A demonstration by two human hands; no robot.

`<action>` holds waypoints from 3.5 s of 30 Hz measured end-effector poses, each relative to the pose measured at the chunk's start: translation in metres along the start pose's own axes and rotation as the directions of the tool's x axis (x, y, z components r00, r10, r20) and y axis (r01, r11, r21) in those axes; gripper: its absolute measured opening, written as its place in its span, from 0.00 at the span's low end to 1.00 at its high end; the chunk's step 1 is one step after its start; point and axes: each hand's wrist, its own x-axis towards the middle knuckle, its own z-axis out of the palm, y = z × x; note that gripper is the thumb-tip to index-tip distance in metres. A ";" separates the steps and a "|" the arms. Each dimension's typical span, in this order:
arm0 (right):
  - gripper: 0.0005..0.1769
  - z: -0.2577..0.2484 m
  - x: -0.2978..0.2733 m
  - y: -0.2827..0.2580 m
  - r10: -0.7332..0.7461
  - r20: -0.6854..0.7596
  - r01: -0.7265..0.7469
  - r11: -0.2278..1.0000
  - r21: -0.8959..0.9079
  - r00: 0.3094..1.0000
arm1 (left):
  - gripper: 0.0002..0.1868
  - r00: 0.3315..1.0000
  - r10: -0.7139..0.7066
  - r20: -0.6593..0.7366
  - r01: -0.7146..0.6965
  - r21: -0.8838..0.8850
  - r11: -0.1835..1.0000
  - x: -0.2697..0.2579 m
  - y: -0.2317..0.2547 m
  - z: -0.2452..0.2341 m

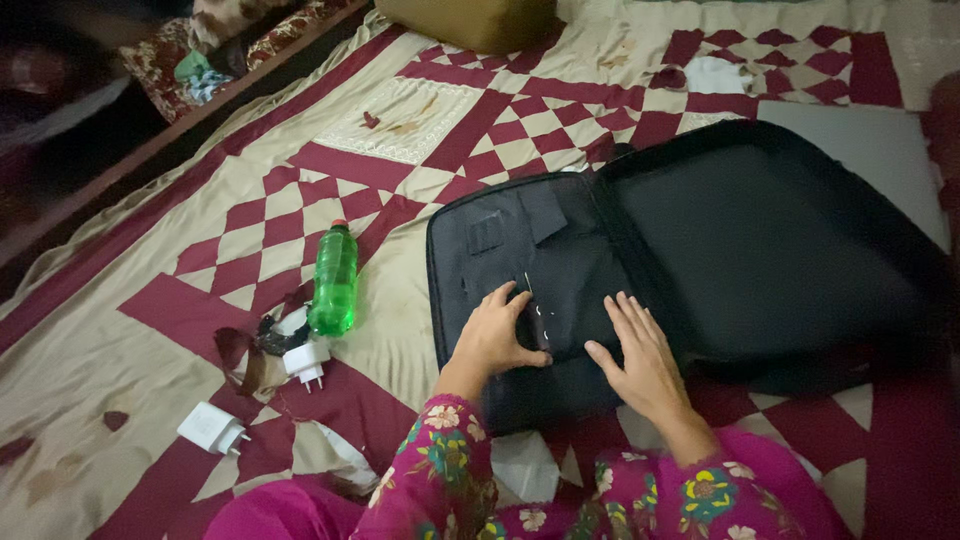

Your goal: The person sits on a bed and opens a black laptop bag. They take out a wallet, a mobile phone, a charger plug, a watch, a coiled cable, and a toothbrush-like item one at a time and place them on the bed, then smooth the bag's inner flaps.

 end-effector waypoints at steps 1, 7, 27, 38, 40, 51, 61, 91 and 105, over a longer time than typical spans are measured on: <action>0.44 -0.001 -0.001 -0.001 -0.016 -0.009 0.016 1.000 0.004 1.000 | 0.58 1.000 0.002 -0.007 -0.002 -0.009 1.000 -0.002 0.000 -0.002; 0.46 -0.008 -0.001 -0.008 -0.067 -0.010 0.066 0.997 -0.036 0.998 | 0.56 0.999 0.002 -0.033 -0.003 -0.032 0.999 -0.011 0.003 -0.006; 0.47 -0.012 0.011 -0.036 -0.069 0.091 0.078 0.992 -0.100 0.993 | 0.59 0.999 -0.042 0.001 0.042 -0.055 0.998 -0.022 -0.023 -0.013; 0.49 -0.009 0.016 -0.056 -0.139 0.076 0.145 0.986 -0.080 0.987 | 0.59 0.999 -0.020 -0.027 0.017 -0.103 0.994 -0.031 -0.036 -0.018; 0.49 -0.008 0.017 -0.060 -0.159 0.062 0.163 0.985 -0.066 0.985 | 0.59 0.999 -0.017 -0.027 0.014 -0.111 0.994 -0.033 -0.040 -0.019; 0.53 0.001 0.024 -0.076 -0.196 0.012 0.196 0.975 -0.102 0.981 | 0.59 0.998 0.017 -0.053 -0.024 -0.129 0.991 -0.044 -0.058 -0.026; 0.58 0.014 0.031 -0.087 -0.220 0.057 0.226 0.960 -0.163 0.974 | 0.58 0.998 -0.065 0.010 0.066 -0.146 0.987 -0.061 -0.069 -0.048; 0.35 0.068 0.052 -0.116 0.180 0.056 -0.188 0.961 0.205 0.982 | 0.60 0.963 -0.242 0.120 0.233 -0.822 0.519 -0.073 -0.155 0.008; 0.36 0.062 0.062 -0.139 0.350 0.105 -0.351 0.777 0.522 0.931 | 0.45 0.984 -0.178 0.034 0.136 -0.785 0.604 -0.062 -0.169 -0.036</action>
